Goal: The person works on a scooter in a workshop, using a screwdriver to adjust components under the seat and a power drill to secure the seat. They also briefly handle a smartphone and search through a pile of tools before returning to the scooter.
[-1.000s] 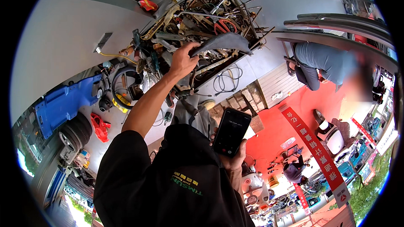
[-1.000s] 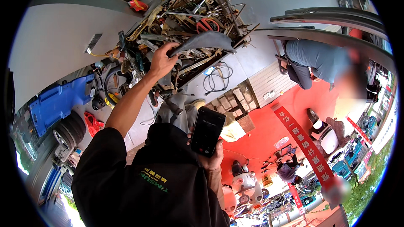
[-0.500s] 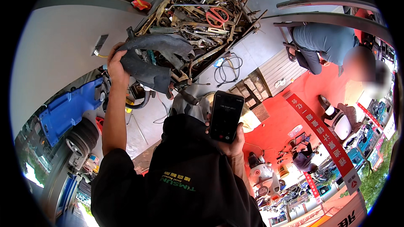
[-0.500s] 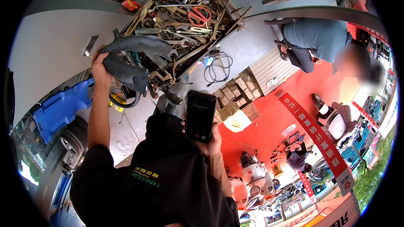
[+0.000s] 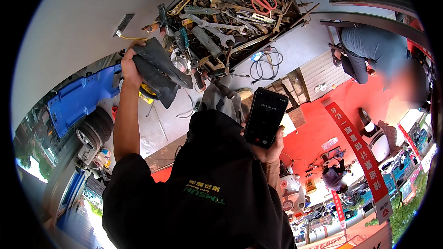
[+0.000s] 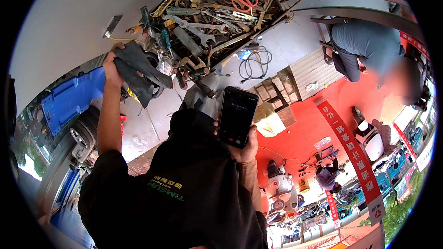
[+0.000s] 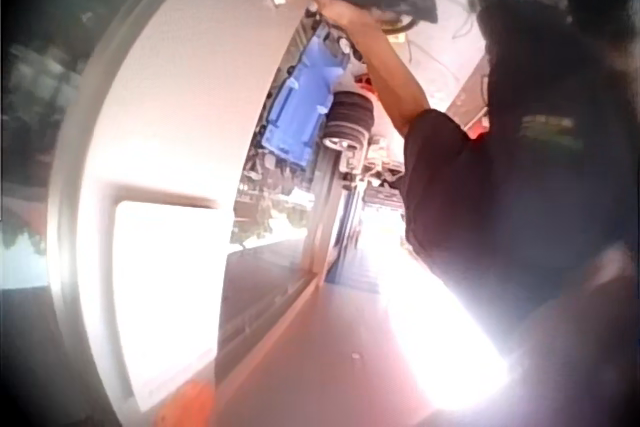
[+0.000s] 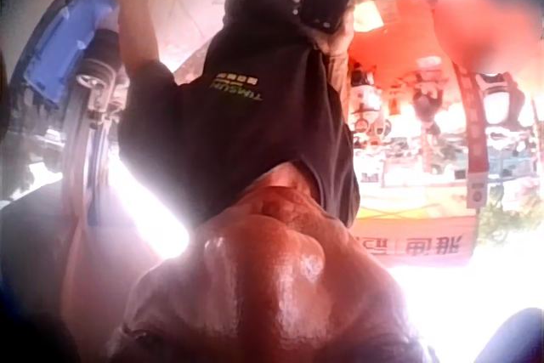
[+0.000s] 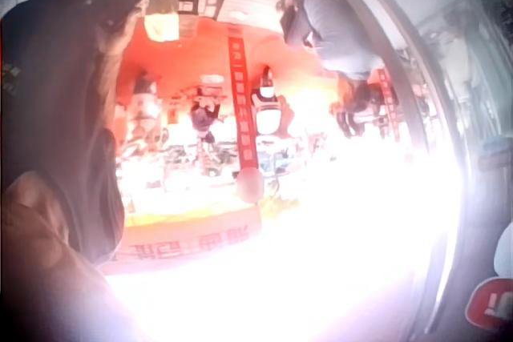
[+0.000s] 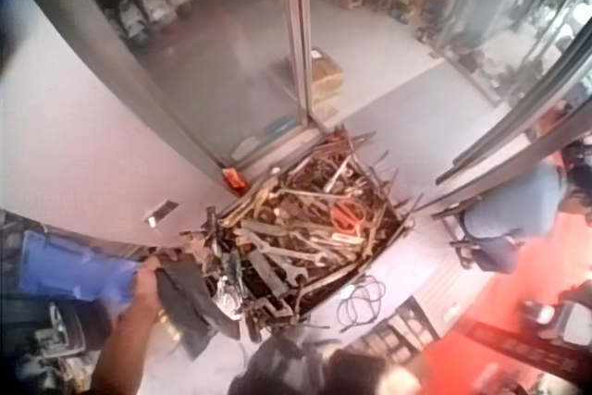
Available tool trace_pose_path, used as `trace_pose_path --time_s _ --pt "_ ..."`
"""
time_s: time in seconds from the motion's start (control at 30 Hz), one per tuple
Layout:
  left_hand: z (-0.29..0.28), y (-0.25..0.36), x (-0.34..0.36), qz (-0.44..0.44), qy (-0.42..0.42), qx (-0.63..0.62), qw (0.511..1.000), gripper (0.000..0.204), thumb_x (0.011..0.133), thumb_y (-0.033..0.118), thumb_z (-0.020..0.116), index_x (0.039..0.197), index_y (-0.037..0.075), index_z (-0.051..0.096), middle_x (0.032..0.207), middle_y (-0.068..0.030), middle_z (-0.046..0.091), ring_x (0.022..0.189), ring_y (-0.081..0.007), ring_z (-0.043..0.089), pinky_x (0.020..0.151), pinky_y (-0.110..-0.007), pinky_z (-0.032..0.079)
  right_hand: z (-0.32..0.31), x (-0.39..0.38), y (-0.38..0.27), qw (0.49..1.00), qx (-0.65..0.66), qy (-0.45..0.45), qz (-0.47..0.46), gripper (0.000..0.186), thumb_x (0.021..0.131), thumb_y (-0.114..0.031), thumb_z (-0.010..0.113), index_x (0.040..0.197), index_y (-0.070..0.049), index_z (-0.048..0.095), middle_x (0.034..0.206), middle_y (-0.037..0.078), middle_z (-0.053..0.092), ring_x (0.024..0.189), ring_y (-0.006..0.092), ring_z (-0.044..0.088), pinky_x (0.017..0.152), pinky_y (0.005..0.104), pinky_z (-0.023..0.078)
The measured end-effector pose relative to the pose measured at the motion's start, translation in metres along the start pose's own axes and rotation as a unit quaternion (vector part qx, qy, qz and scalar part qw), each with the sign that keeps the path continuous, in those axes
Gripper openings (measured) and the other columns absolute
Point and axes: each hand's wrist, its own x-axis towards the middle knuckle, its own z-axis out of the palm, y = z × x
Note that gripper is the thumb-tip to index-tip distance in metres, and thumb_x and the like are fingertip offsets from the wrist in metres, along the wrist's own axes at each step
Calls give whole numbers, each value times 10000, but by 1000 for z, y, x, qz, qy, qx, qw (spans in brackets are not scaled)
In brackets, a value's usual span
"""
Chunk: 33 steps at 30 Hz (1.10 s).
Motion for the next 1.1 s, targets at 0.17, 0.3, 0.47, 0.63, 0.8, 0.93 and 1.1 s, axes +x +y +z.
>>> trace_pose_path --time_s 0.17,0.3,0.47,0.63,0.8,0.93,1.1 --pt "-14 -10 10 24 -46 122 991 219 852 93 512 974 35 684 1029 -57 664 992 -191 639 950 -325 512 -1 -3 5 1000 4 -18 12 978 958 -737 568 1577 1 401 1459 288 563 1225 405 638 959 509 559" --pt "5 -29 10 37 -42 216 975 240 819 58 498 944 22 700 971 -34 662 958 -153 613 918 -276 476 1 -6 7 1000 -19 -1 20 1003 927 -777 571 1574 -27 413 1439 256 571 1196 391 624 944 494 544" --pt "31 -48 10 42 -91 281 954 232 841 68 516 962 44 713 984 4 660 951 -114 583 890 -244 433 -6 -8 11 1000 -12 -10 13 1017 931 -768 577 1583 -10 393 1455 272 563 1217 392 630 965 496 550" --pt "30 -60 15 17 -122 313 942 235 823 83 509 961 46 696 1018 -13 655 990 -133 589 931 -254 424 -6 -11 14 1000 -12 -7 6 1046 915 -774 595 1589 -4 381 1464 276 558 1230 394 632 977 499 555" --pt "29 -64 13 14 -119 308 944 228 831 75 520 962 44 704 1009 -5 656 978 -122 592 916 -248 430 -5 -9 17 1000 -10 -1 5 1045 911 -769 606 1591 -8 381 1470 271 557 1230 396 631 977 498 556" --pt "24 -68 17 19 -133 315 940 226 836 73 528 967 43 710 1012 -3 663 968 -121 601 904 -243 436 -3 -6 19 1000 -9 -1 8 1043 913 -767 603 1595 -11 377 1475 269 554 1231 399 630 976 501 554" --pt "29 -67 18 30 -136 331 933 226 829 72 536 972 41 709 1010 -6 669 968 -122 603 904 -238 437 -1 -3 18 1000 -11 -4 6 1042 916 -769 597 1595 -10 377 1481 268 551 1234 403 628 977 502 553"
